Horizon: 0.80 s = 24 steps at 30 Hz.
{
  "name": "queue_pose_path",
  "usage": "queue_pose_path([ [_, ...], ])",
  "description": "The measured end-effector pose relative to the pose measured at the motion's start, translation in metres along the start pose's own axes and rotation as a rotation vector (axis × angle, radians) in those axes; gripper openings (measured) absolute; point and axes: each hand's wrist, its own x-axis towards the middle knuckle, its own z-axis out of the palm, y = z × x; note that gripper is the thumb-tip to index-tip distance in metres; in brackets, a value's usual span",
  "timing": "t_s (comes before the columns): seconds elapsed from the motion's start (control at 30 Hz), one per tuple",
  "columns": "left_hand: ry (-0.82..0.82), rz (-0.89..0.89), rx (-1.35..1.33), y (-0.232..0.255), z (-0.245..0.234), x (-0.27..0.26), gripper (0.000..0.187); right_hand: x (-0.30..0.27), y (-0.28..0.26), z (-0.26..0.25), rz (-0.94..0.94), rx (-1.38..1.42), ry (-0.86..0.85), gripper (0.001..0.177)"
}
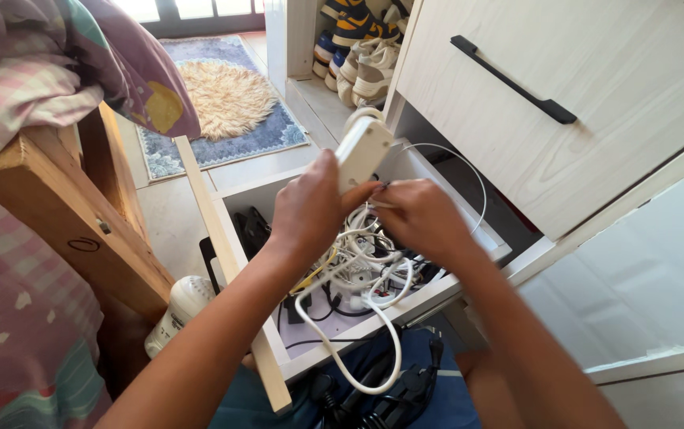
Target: The person sorts through a drawer containing tangled cords and small appliances. They pick up a hair straightener, a blue cloth, a white humidifier, and a power strip, briefly inspecting each item before placing them back into the drawer.
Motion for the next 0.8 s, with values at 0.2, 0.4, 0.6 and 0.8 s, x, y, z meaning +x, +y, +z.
queue_pose_path([
  [0.2,-0.239,0.222,0.256,0.018,-0.01,0.0,0.045,0.005,-0.024,-0.075,-0.122,0.123,-0.152,0.017],
  [0.4,-0.4,0.402,0.095,0.03,-0.018,-0.01,0.035,0.02,-0.002,-0.061,-0.11,0.569,-0.205,0.033],
  [0.6,-0.43,0.376,-0.208,0.025,-0.037,-0.021,0.042,0.024,0.037,-0.034,-0.04,1.116,-0.246,0.022],
  [0.8,-0.295,0.268,-0.567,0.044,-0.027,-0.021,0.053,0.022,0.076,0.016,0.136,1.59,-0.231,0.011],
])
